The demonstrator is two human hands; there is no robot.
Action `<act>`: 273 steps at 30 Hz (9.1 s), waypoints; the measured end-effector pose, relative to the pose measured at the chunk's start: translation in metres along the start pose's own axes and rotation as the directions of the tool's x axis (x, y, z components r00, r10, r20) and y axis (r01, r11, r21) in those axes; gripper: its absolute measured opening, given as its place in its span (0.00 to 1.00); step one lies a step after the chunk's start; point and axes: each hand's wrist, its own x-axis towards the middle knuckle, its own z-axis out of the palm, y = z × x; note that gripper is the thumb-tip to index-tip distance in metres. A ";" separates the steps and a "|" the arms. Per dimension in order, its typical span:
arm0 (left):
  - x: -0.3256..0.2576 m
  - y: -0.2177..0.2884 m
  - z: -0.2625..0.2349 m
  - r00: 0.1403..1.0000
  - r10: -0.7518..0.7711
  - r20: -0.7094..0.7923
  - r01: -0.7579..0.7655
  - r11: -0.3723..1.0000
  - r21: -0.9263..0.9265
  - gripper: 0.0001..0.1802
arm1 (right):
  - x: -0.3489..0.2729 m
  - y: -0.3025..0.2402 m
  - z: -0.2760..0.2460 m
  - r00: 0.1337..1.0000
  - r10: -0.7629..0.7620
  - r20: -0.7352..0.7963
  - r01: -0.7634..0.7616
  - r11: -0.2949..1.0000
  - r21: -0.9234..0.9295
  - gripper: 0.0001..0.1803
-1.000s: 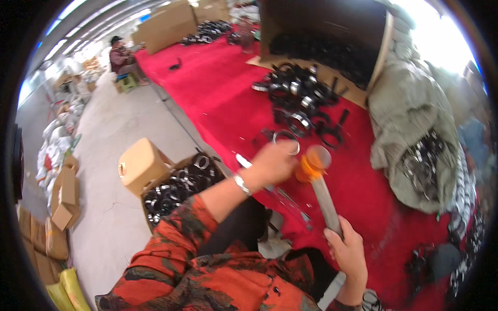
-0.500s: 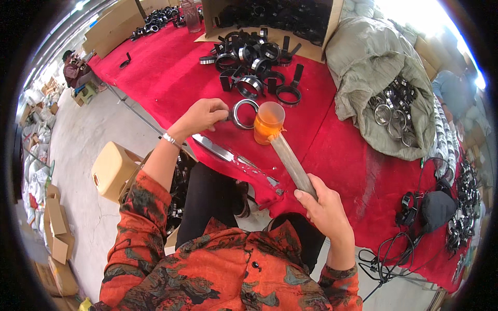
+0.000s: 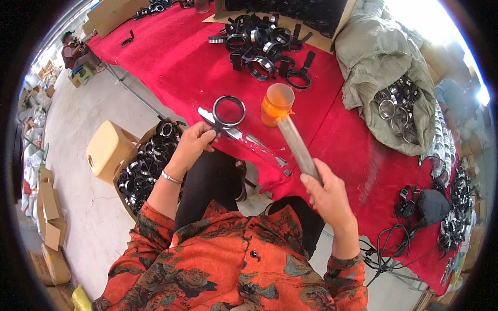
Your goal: Using a mallet to assemble metal rings onto fixtures at a workstation.
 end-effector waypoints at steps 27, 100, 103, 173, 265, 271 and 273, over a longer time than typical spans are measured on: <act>-0.001 -0.038 0.023 0.993 0.118 0.013 -0.112 0.963 -0.246 0.17 | 0.016 -0.040 0.059 0.741 -0.656 0.140 0.630 0.609 -0.481 0.26; -0.006 -0.040 0.026 0.994 0.109 -0.023 -0.112 0.975 -0.190 0.19 | -0.008 -0.017 0.038 0.990 0.139 0.005 -0.139 0.984 0.108 0.27; -0.005 -0.045 0.024 0.989 0.144 -0.033 -0.148 0.970 -0.193 0.18 | -0.004 -0.027 0.014 0.989 0.140 0.037 -0.144 0.977 0.158 0.28; 0.101 0.067 0.047 0.374 0.855 0.358 -0.742 0.044 0.669 0.14 | 0.000 0.004 -0.027 0.999 0.046 -0.008 -0.045 0.994 0.102 0.26; 0.000 -0.046 0.030 0.982 0.178 -0.064 -0.188 0.949 -0.255 0.23 | 0.048 -0.054 0.059 0.865 -0.459 0.200 0.501 0.772 -0.391 0.23; -0.004 -0.049 0.028 0.977 0.117 -0.181 -0.142 0.980 -0.136 0.24 | 0.028 -0.086 0.044 0.863 -0.443 0.244 0.504 0.789 -0.350 0.24; -0.002 -0.049 0.029 0.975 0.152 -0.162 -0.175 0.974 -0.141 0.23 | 0.017 -0.067 0.044 0.687 -0.713 0.140 0.709 0.616 -0.343 0.27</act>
